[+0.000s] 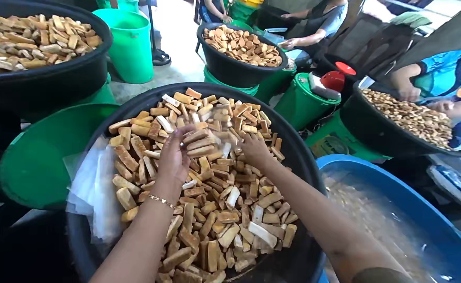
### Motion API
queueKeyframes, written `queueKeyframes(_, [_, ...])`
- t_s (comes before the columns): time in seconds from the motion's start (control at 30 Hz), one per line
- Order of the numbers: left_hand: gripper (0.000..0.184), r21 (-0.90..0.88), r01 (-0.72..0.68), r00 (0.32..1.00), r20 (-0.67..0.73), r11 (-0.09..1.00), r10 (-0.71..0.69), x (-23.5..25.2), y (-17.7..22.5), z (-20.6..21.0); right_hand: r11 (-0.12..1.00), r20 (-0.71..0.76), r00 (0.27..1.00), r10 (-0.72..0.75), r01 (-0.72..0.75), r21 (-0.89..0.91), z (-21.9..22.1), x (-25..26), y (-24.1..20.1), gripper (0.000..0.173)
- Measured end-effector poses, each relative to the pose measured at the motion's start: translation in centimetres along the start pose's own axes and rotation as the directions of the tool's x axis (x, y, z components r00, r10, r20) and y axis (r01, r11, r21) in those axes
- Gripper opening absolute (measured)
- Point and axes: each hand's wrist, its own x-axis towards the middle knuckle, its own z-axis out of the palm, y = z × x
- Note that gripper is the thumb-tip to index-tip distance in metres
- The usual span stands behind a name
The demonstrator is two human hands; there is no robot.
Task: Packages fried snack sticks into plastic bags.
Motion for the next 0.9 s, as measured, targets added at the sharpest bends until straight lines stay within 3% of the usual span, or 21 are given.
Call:
queueKeyframes(0.17, [0.043, 0.045, -0.024, 0.997, 0.073, 0.999, 0.021, 0.0, -0.6, 0.2, 0.997, 0.032, 0.996, -0.082, 0.082, 0.005, 0.0, 0.0, 0.2, 0.058])
queueKeyframes(0.43, [0.041, 0.082, -0.029, 0.998, 0.064, 0.996, 0.023, -0.5, -0.7, 0.1, 0.998, -0.104, 0.993, -0.054, 0.058, 0.036, -0.4, 0.4, 0.0, 0.032])
queueKeyframes(0.53, [0.041, 0.129, -0.008, 0.999, 0.051, 0.992, 0.002, -0.2, -1.1, 0.0, 0.972, -0.180, 0.983, -0.047, 0.087, 0.220, -0.9, -1.0, 0.5, 0.028])
queueKeyframes(0.6, [0.040, 0.131, -0.006, 0.999, 0.040, 0.991, 0.001, 0.0, -1.0, -0.2, 0.858, -0.390, 0.919, 0.050, 0.160, 0.488, -3.0, -3.6, 0.6, 0.025])
queueKeyframes(0.67, [0.041, 0.146, -0.008, 1.000, 0.013, 0.989, 0.006, 0.1, -1.1, -0.3, 0.733, -0.567, 0.807, 0.168, 0.282, 0.619, -5.2, -7.3, 0.3, 0.022])
queueKeyframes(0.77, [0.043, 0.239, -0.031, 0.997, 0.077, 0.971, 0.012, -0.1, -1.4, 0.1, 0.754, -0.761, 0.633, 0.141, 0.429, 0.497, -6.9, -11.7, -1.1, 0.018])
queueKeyframes(0.9, [0.042, 0.332, -0.055, 0.974, 0.224, 0.942, -0.022, -1.6, -2.1, 1.2, 0.825, -0.870, 0.486, -0.078, 0.522, 0.218, -6.1, -11.7, -3.1, 0.014])
